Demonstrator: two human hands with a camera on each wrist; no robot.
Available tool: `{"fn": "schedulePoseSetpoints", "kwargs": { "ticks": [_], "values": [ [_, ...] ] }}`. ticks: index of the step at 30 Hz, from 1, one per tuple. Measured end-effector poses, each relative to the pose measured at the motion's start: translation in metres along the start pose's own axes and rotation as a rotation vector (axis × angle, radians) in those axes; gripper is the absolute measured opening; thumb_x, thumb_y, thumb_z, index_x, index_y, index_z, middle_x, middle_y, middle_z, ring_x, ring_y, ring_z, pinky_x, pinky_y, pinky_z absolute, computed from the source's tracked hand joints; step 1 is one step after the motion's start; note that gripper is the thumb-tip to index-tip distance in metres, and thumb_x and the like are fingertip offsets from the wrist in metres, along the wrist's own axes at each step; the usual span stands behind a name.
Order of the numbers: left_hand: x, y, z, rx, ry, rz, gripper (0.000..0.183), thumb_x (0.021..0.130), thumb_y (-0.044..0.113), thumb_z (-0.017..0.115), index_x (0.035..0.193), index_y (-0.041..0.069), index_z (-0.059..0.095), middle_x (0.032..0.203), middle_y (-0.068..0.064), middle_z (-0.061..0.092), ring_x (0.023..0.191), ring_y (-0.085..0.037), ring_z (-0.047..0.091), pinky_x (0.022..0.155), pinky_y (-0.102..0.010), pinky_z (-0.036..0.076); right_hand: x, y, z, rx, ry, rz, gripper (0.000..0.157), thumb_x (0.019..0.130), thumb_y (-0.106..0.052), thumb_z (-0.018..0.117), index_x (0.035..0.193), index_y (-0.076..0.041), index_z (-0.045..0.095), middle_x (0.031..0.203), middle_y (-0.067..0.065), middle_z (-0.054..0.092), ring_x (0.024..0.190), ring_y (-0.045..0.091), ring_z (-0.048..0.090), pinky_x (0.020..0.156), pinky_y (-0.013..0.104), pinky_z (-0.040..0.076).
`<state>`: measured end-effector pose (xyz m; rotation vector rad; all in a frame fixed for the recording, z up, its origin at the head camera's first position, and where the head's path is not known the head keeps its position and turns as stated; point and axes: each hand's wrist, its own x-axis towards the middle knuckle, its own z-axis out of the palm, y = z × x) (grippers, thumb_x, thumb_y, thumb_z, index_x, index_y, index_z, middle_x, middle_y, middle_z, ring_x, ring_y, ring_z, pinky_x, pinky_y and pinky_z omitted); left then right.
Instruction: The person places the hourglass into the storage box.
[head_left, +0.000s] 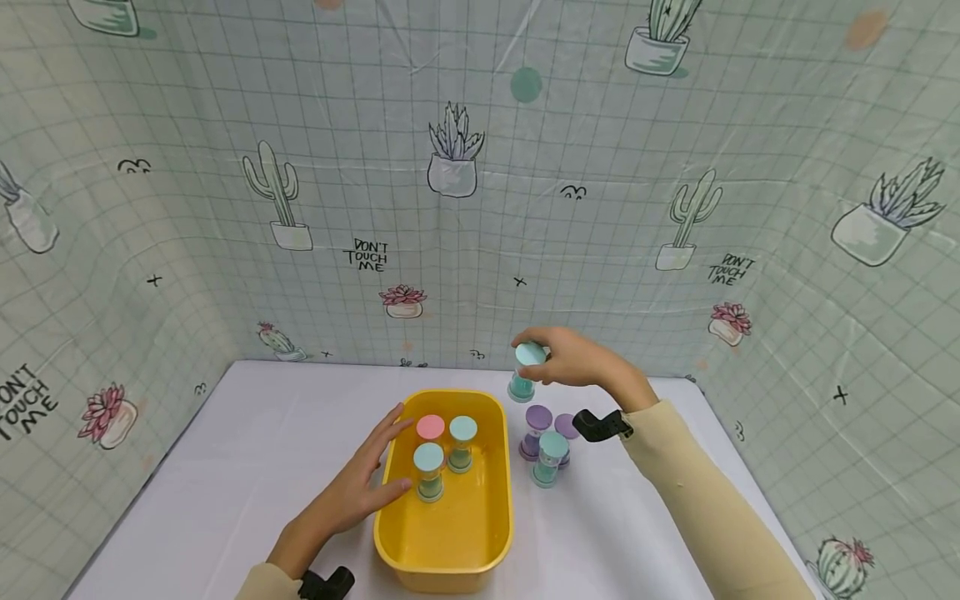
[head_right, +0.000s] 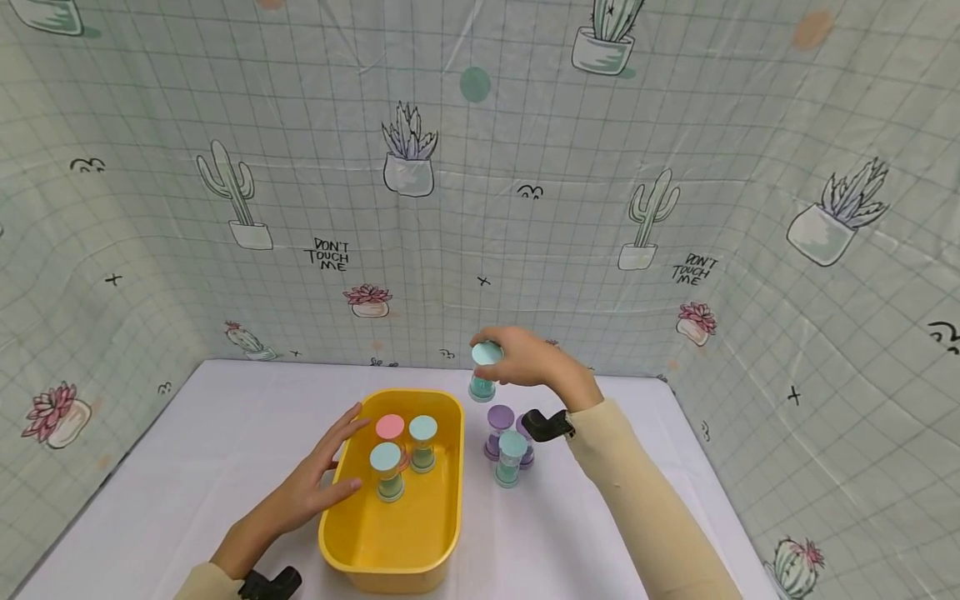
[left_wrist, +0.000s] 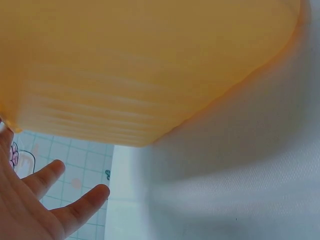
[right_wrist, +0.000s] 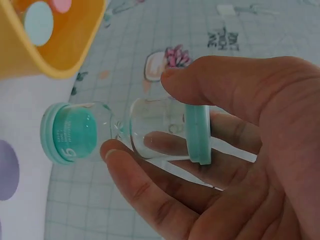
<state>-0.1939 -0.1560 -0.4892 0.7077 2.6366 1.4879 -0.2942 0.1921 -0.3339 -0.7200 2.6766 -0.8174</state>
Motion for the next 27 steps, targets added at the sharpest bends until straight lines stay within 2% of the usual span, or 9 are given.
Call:
{"fn": "schedulePoseSetpoints", "kwargs": {
  "ticks": [6, 12, 18, 27],
  "values": [
    [0.0, 0.001, -0.001, 0.002, -0.005, 0.012, 0.074, 0.092, 0.035, 0.07, 0.157, 0.021, 0.039, 0.174, -0.008, 0.013, 0.154, -0.05, 0.021, 0.099, -0.082, 0.039, -0.003, -0.024, 0.002, -0.033, -0.025, -0.051, 0.045, 0.095, -0.026, 0.072, 0.137, -0.011, 0.061, 0.101, 0.006, 0.07, 0.078, 0.019, 0.068, 0.07, 0.029, 0.057],
    [0.0, 0.0, -0.002, 0.004, -0.004, 0.024, 0.075, 0.092, 0.04, 0.07, 0.157, 0.021, 0.038, 0.174, -0.008, 0.013, 0.155, -0.05, 0.021, 0.099, -0.082, 0.039, -0.004, -0.044, 0.007, -0.047, -0.058, -0.119, 0.043, 0.094, -0.024, 0.073, 0.135, -0.012, 0.064, 0.111, 0.006, 0.07, 0.083, 0.017, 0.065, 0.076, 0.028, 0.058],
    [0.0, -0.001, -0.003, 0.002, -0.008, 0.034, 0.075, 0.092, 0.04, 0.069, 0.158, 0.02, 0.038, 0.174, -0.009, 0.012, 0.154, -0.051, 0.021, 0.099, -0.082, 0.038, -0.003, -0.057, 0.013, -0.064, -0.079, -0.186, 0.04, 0.094, -0.024, 0.074, 0.131, -0.012, 0.066, 0.115, 0.006, 0.07, 0.087, 0.017, 0.068, 0.081, 0.029, 0.06],
    [0.0, -0.001, -0.003, -0.012, -0.021, 0.026, 0.073, 0.094, 0.04, 0.068, 0.158, 0.021, 0.038, 0.174, -0.009, 0.011, 0.154, -0.051, 0.02, 0.099, -0.083, 0.037, -0.003, -0.069, 0.025, -0.079, -0.141, -0.205, 0.038, 0.094, -0.023, 0.074, 0.131, -0.013, 0.066, 0.117, 0.005, 0.07, 0.089, 0.016, 0.067, 0.082, 0.027, 0.059]
  ]
}}
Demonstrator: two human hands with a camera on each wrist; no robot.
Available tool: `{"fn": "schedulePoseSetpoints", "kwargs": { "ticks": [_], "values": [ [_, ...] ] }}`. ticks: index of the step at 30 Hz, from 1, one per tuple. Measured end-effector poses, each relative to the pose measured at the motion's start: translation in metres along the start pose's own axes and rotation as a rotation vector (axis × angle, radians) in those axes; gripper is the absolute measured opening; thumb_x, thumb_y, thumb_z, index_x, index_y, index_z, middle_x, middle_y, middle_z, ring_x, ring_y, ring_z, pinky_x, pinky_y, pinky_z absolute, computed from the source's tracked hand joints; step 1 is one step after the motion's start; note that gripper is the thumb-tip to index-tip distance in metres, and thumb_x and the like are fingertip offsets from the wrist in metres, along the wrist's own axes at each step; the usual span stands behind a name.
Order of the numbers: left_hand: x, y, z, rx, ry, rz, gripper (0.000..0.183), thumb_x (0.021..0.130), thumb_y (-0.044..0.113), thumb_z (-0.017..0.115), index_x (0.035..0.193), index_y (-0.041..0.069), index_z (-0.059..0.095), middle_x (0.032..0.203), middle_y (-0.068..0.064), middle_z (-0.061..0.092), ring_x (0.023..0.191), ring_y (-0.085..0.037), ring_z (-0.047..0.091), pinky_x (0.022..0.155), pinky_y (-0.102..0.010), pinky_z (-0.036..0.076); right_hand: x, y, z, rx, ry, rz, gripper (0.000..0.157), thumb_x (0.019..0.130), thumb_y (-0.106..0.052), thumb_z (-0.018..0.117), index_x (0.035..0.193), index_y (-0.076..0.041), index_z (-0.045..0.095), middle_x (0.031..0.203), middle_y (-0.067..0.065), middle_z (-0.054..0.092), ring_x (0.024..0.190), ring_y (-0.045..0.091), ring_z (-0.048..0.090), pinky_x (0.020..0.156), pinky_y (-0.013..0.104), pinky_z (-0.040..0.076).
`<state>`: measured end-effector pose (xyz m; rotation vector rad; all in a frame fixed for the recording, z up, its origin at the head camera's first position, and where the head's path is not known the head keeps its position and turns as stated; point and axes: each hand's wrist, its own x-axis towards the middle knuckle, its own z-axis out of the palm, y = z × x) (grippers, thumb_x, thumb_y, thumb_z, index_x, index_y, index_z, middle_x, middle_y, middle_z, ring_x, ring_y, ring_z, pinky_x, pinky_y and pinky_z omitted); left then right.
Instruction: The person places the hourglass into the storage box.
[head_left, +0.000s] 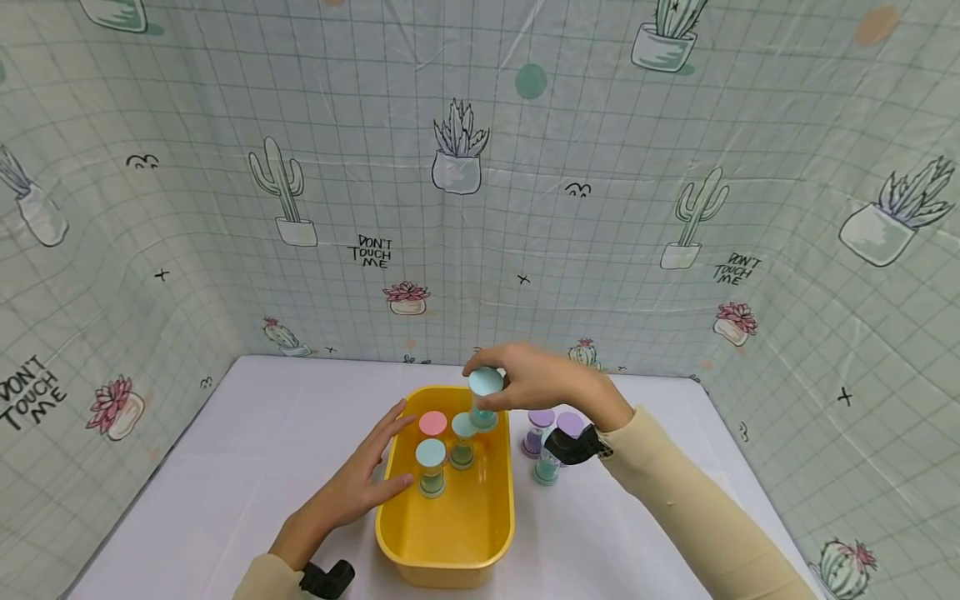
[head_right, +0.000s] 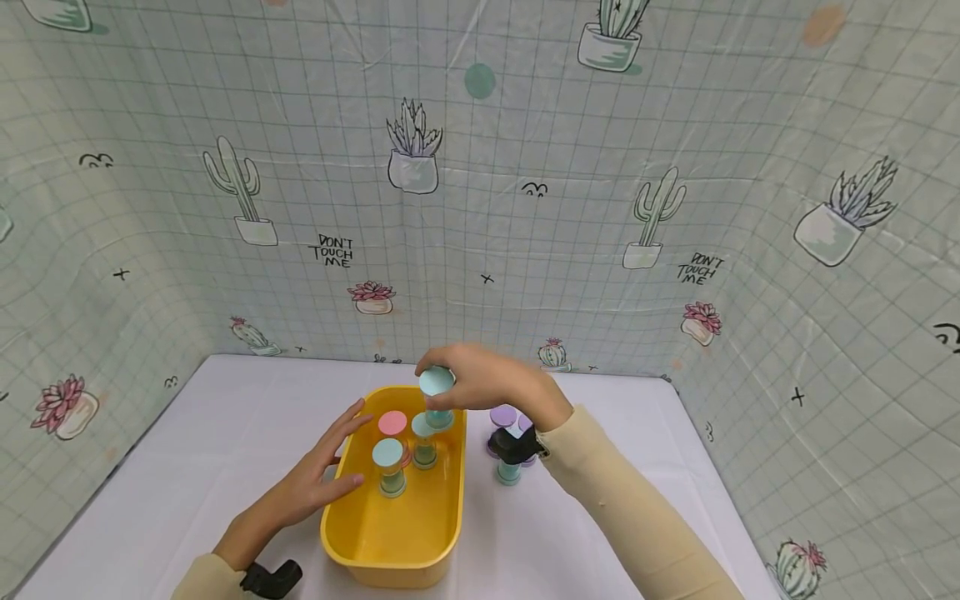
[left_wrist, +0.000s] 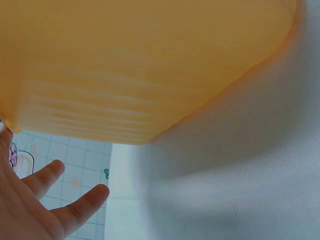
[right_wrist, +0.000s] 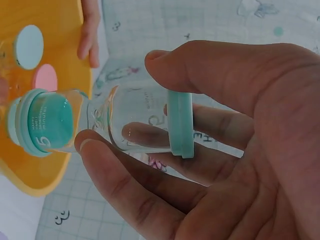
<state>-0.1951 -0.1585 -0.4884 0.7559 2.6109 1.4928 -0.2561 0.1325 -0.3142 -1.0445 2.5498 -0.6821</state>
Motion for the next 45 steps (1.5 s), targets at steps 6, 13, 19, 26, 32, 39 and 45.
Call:
{"fn": "schedulePoseSetpoints", "kwargs": {
  "ticks": [6, 13, 19, 26, 32, 39, 45],
  "values": [
    [-0.001, -0.001, 0.0, 0.0, 0.002, 0.013, 0.073, 0.094, 0.039, 0.068, 0.158, 0.02, 0.038, 0.174, -0.009, 0.011, 0.154, -0.051, 0.02, 0.098, -0.084, 0.038, 0.003, -0.003, 0.01, -0.015, -0.03, -0.012, 0.039, 0.095, -0.024, 0.074, 0.13, -0.011, 0.066, 0.121, 0.004, 0.069, 0.09, 0.015, 0.066, 0.081, 0.026, 0.059],
    [0.0, -0.001, 0.0, 0.007, 0.002, 0.017, 0.073, 0.094, 0.04, 0.067, 0.158, 0.021, 0.037, 0.174, -0.009, 0.011, 0.154, -0.052, 0.021, 0.098, -0.083, 0.038, 0.005, -0.008, 0.02, -0.031, -0.071, -0.034, 0.04, 0.093, -0.023, 0.076, 0.13, -0.01, 0.067, 0.127, 0.004, 0.07, 0.096, 0.015, 0.066, 0.085, 0.026, 0.059],
    [0.0, -0.001, -0.001, 0.008, -0.005, 0.013, 0.072, 0.094, 0.039, 0.067, 0.158, 0.022, 0.037, 0.174, -0.009, 0.011, 0.154, -0.052, 0.02, 0.098, -0.084, 0.037, 0.007, -0.008, 0.03, 0.005, -0.106, -0.019, 0.036, 0.093, -0.021, 0.077, 0.127, -0.011, 0.068, 0.12, -0.001, 0.07, 0.098, 0.013, 0.065, 0.087, 0.025, 0.058],
    [0.0, -0.001, -0.001, -0.001, -0.002, 0.025, 0.072, 0.095, 0.036, 0.067, 0.159, 0.022, 0.036, 0.174, -0.009, 0.011, 0.153, -0.052, 0.022, 0.099, -0.083, 0.038, 0.014, -0.003, 0.04, -0.012, -0.145, -0.035, 0.037, 0.091, -0.019, 0.078, 0.126, -0.008, 0.069, 0.118, 0.002, 0.072, 0.097, 0.014, 0.064, 0.086, 0.023, 0.056],
    [-0.001, -0.002, -0.001, 0.002, -0.007, 0.007, 0.072, 0.097, 0.035, 0.066, 0.16, 0.023, 0.034, 0.174, -0.007, 0.01, 0.154, -0.05, 0.021, 0.1, -0.081, 0.039, 0.021, 0.002, 0.051, -0.01, -0.183, -0.017, 0.033, 0.089, -0.016, 0.08, 0.121, -0.012, 0.071, 0.117, -0.001, 0.07, 0.097, 0.011, 0.061, 0.088, 0.023, 0.054],
    [-0.001, -0.003, -0.001, 0.009, -0.005, 0.03, 0.07, 0.097, 0.033, 0.066, 0.159, 0.02, 0.036, 0.174, -0.008, 0.012, 0.154, -0.051, 0.021, 0.098, -0.082, 0.04, 0.028, 0.01, 0.064, 0.006, -0.207, -0.016, 0.036, 0.086, -0.009, 0.082, 0.121, -0.01, 0.072, 0.116, -0.003, 0.07, 0.097, 0.01, 0.06, 0.089, 0.021, 0.054],
    [-0.001, 0.0, -0.001, 0.004, 0.003, -0.007, 0.072, 0.096, 0.037, 0.067, 0.159, 0.021, 0.037, 0.174, -0.005, 0.013, 0.155, -0.048, 0.022, 0.1, -0.081, 0.04, 0.033, 0.016, 0.071, -0.002, -0.231, 0.003, 0.035, 0.085, -0.009, 0.083, 0.118, -0.012, 0.072, 0.114, -0.004, 0.07, 0.095, 0.009, 0.059, 0.087, 0.021, 0.053]
  ]
}}
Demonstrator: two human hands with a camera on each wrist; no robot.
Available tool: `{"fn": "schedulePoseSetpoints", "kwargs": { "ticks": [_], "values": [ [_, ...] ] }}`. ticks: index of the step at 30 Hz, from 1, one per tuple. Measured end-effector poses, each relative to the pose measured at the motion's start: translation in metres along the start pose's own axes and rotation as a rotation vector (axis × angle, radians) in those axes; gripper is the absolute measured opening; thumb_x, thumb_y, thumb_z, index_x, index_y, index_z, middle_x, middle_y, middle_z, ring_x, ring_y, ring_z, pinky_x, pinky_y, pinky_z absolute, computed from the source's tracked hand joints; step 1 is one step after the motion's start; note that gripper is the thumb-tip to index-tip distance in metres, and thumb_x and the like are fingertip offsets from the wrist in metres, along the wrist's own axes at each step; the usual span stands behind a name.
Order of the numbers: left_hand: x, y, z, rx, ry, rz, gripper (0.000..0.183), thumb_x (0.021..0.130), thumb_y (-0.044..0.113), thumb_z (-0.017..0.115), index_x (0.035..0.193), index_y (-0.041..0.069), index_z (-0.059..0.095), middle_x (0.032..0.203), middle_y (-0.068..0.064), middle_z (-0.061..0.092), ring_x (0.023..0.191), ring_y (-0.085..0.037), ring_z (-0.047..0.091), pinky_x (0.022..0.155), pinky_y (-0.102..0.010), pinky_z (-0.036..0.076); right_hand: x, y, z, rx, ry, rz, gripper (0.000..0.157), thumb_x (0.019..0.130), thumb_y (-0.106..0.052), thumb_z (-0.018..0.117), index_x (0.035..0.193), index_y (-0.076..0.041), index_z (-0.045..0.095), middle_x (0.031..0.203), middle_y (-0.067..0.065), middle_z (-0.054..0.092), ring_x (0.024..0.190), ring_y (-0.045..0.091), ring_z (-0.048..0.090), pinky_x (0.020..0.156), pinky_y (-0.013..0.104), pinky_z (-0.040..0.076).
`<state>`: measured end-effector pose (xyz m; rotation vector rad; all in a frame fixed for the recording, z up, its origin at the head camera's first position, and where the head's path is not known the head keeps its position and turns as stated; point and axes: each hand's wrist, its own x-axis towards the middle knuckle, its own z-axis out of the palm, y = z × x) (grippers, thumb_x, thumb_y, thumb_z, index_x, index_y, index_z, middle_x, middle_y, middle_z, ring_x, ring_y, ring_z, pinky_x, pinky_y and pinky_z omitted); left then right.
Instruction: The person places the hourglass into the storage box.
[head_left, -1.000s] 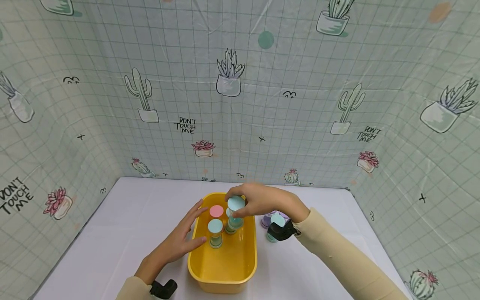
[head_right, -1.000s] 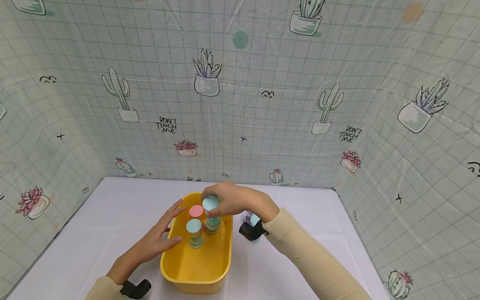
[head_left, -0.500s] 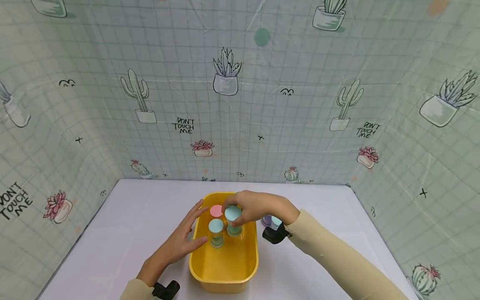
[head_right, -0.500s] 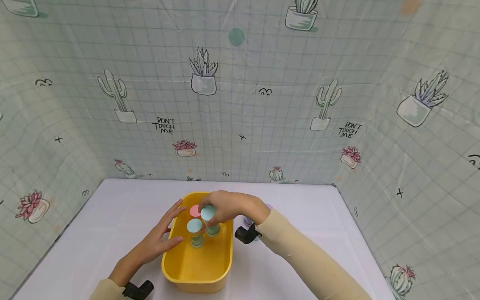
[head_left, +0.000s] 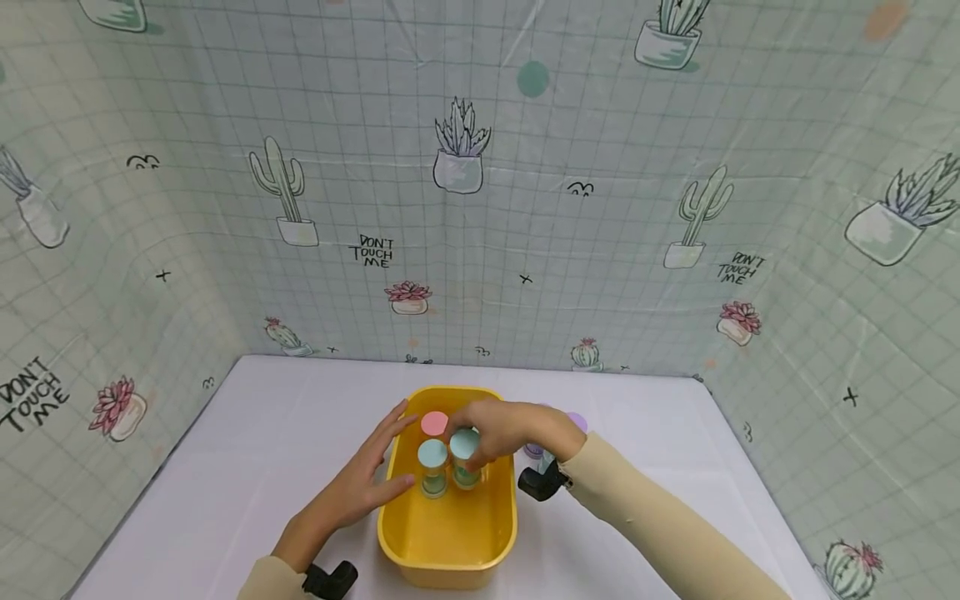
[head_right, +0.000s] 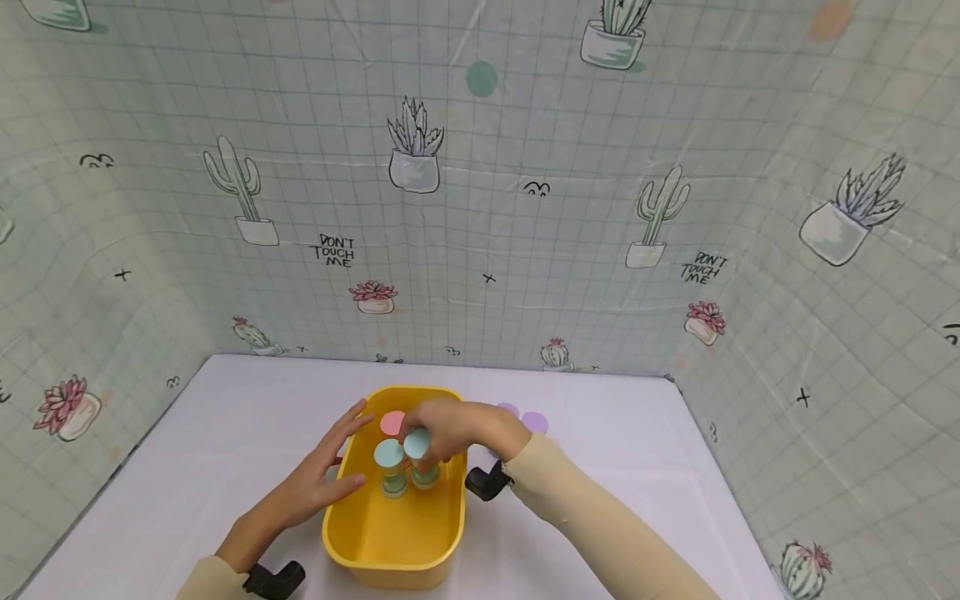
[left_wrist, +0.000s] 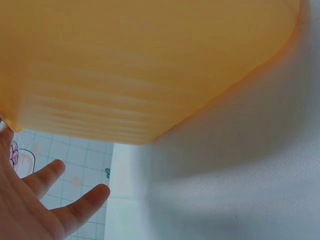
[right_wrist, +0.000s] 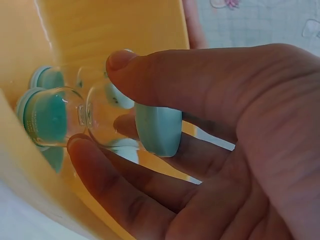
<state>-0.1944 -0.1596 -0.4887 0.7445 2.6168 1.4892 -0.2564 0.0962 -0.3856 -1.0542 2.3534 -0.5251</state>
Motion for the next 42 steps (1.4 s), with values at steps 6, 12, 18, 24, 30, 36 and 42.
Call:
{"fn": "schedulePoseSetpoints", "kwargs": {
  "ticks": [6, 12, 18, 24, 30, 36, 42],
  "values": [
    [0.001, -0.002, 0.0, -0.002, -0.004, 0.004, 0.072, 0.095, 0.038, 0.067, 0.159, 0.021, 0.037, 0.174, -0.007, 0.012, 0.155, -0.049, 0.021, 0.1, -0.081, 0.039, 0.005, 0.005, 0.006, 0.004, -0.009, 0.009, 0.031, 0.083, -0.007, 0.084, 0.111, -0.015, 0.072, 0.111, -0.005, 0.07, 0.094, 0.009, 0.058, 0.088, 0.022, 0.053],
    [0.001, -0.003, 0.001, -0.014, 0.004, 0.011, 0.072, 0.095, 0.038, 0.067, 0.158, 0.021, 0.038, 0.174, -0.007, 0.012, 0.154, -0.05, 0.021, 0.099, -0.083, 0.038, 0.008, 0.008, 0.009, 0.011, -0.026, 0.04, 0.03, 0.083, -0.008, 0.084, 0.109, -0.018, 0.072, 0.105, -0.008, 0.067, 0.089, 0.009, 0.057, 0.079, 0.02, 0.054],
    [0.001, -0.002, 0.002, -0.024, 0.005, -0.002, 0.072, 0.095, 0.039, 0.068, 0.158, 0.023, 0.038, 0.174, -0.005, 0.012, 0.155, -0.048, 0.021, 0.1, -0.082, 0.038, 0.009, 0.007, 0.009, 0.036, -0.032, 0.061, 0.03, 0.083, -0.006, 0.085, 0.109, -0.017, 0.073, 0.101, -0.007, 0.066, 0.077, 0.009, 0.058, 0.067, 0.02, 0.056],
    [0.001, -0.003, 0.001, -0.008, 0.008, 0.013, 0.071, 0.094, 0.038, 0.069, 0.157, 0.023, 0.039, 0.174, -0.008, 0.013, 0.154, -0.051, 0.021, 0.098, -0.083, 0.038, 0.012, 0.008, 0.011, 0.035, -0.032, 0.068, 0.031, 0.082, -0.006, 0.085, 0.109, -0.015, 0.073, 0.1, -0.007, 0.066, 0.078, 0.009, 0.058, 0.067, 0.02, 0.056],
    [0.0, -0.002, 0.001, -0.016, 0.009, 0.013, 0.072, 0.094, 0.037, 0.069, 0.157, 0.024, 0.038, 0.174, -0.008, 0.012, 0.154, -0.051, 0.021, 0.099, -0.083, 0.037, 0.012, 0.005, 0.011, 0.037, -0.041, 0.089, 0.027, 0.081, -0.004, 0.085, 0.105, -0.011, 0.074, 0.095, -0.007, 0.065, 0.077, 0.01, 0.058, 0.066, 0.021, 0.055],
    [0.0, -0.003, 0.001, -0.016, 0.01, 0.012, 0.072, 0.094, 0.039, 0.069, 0.157, 0.023, 0.038, 0.174, -0.008, 0.012, 0.154, -0.051, 0.021, 0.099, -0.084, 0.037, 0.011, 0.003, 0.011, 0.028, -0.044, 0.109, 0.028, 0.081, -0.004, 0.085, 0.106, -0.011, 0.075, 0.097, -0.007, 0.065, 0.075, 0.01, 0.059, 0.064, 0.022, 0.057],
    [0.0, -0.003, 0.002, -0.01, 0.011, 0.003, 0.073, 0.093, 0.04, 0.068, 0.157, 0.023, 0.038, 0.174, -0.007, 0.013, 0.154, -0.05, 0.021, 0.099, -0.083, 0.038, 0.013, 0.003, 0.012, 0.015, -0.06, 0.127, 0.031, 0.081, -0.004, 0.085, 0.109, -0.013, 0.076, 0.099, -0.007, 0.065, 0.073, 0.01, 0.059, 0.062, 0.022, 0.058]
  ]
}}
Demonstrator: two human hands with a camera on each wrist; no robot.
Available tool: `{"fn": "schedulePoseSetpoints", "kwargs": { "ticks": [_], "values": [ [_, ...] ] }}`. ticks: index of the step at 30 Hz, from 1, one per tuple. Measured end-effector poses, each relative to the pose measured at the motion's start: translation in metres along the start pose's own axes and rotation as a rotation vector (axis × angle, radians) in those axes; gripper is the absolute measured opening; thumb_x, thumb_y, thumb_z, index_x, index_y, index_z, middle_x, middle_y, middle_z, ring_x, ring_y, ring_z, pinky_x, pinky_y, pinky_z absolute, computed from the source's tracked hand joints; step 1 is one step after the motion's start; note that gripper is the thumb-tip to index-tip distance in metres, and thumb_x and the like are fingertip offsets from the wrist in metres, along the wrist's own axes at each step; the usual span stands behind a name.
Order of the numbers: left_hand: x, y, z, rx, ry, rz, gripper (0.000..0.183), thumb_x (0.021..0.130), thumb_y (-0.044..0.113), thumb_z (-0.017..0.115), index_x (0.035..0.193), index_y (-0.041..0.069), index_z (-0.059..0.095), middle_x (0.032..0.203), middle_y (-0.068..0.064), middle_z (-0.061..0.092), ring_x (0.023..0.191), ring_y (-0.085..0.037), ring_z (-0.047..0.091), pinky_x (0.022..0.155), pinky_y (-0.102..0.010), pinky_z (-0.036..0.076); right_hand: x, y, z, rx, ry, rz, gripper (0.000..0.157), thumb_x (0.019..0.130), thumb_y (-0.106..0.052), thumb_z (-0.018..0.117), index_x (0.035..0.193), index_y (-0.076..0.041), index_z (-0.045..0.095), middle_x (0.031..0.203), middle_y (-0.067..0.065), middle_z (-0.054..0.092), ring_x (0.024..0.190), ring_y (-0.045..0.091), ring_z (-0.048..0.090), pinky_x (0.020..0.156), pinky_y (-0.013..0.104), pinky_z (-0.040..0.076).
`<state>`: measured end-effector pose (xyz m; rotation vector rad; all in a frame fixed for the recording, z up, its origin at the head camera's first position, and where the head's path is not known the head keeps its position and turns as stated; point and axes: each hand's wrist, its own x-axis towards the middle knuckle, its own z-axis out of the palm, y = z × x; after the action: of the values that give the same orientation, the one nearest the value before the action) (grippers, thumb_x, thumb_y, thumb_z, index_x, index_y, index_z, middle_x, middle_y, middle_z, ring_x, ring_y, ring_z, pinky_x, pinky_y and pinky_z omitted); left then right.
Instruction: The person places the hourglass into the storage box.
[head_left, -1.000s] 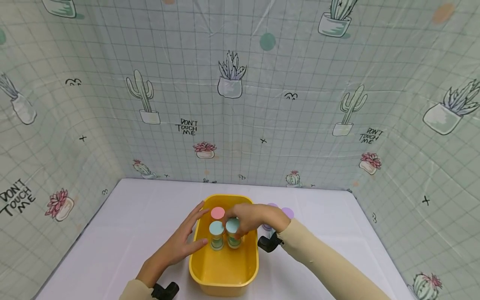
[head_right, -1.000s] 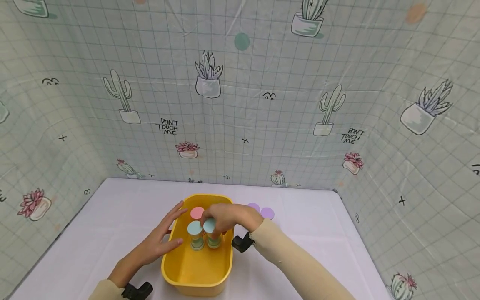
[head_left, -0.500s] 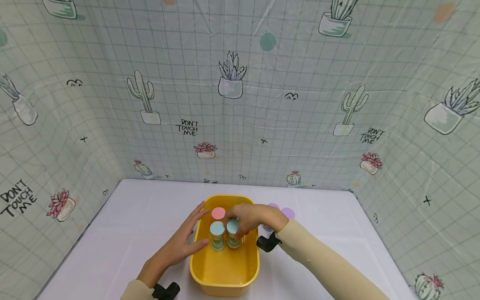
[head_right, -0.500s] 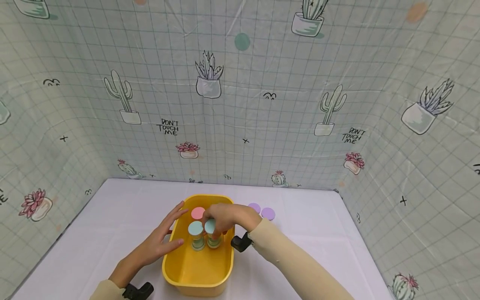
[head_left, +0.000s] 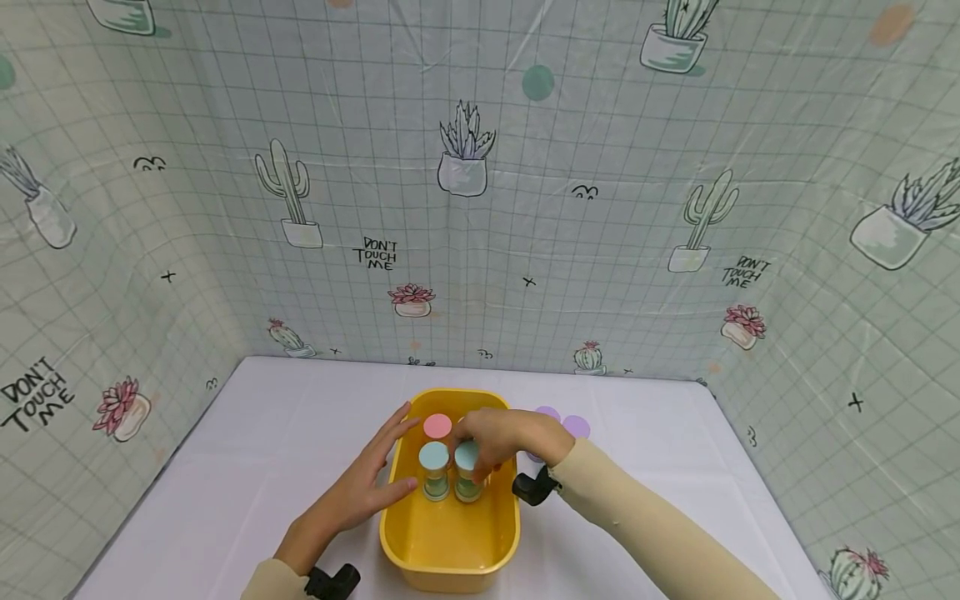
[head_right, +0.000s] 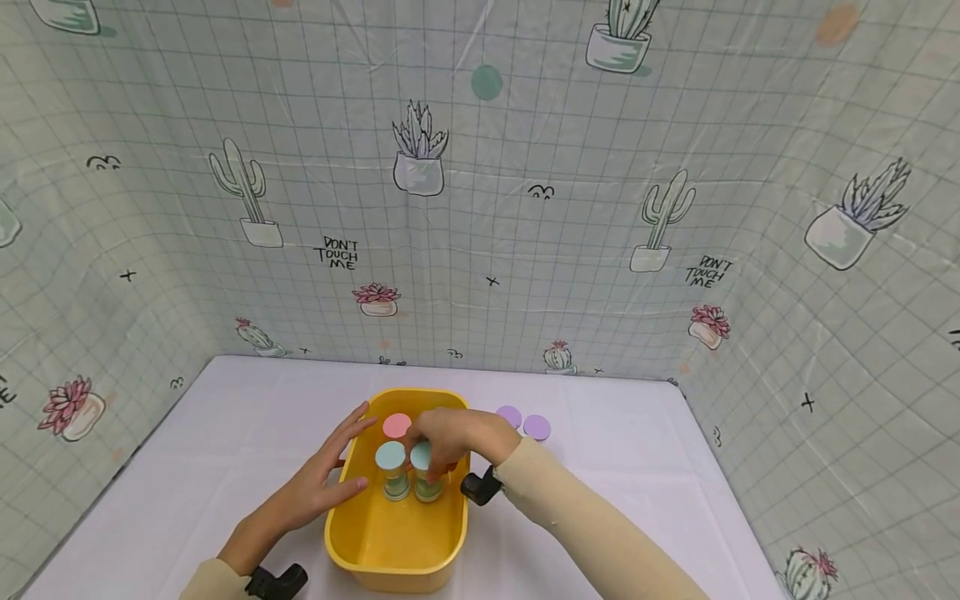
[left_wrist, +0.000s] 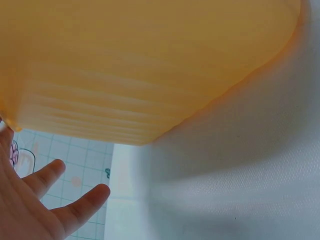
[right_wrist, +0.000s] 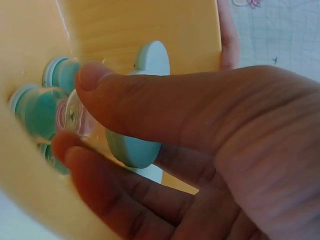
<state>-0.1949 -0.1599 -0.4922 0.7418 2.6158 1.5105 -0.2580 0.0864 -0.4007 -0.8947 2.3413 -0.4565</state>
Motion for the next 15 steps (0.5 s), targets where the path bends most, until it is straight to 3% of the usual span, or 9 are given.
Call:
{"fn": "schedulePoseSetpoints", "kwargs": {
  "ticks": [15],
  "values": [
    [-0.0002, 0.0, -0.0003, -0.022, -0.005, 0.021, 0.072, 0.094, 0.037, 0.068, 0.158, 0.02, 0.038, 0.174, -0.008, 0.012, 0.154, -0.051, 0.019, 0.101, -0.083, 0.035, 0.0023, -0.0001, 0.0012, -0.044, -0.005, -0.01, 0.036, 0.079, 0.0, 0.086, 0.11, -0.015, 0.078, 0.111, -0.005, 0.068, 0.081, 0.009, 0.058, 0.061, 0.021, 0.057]
  ]
}}
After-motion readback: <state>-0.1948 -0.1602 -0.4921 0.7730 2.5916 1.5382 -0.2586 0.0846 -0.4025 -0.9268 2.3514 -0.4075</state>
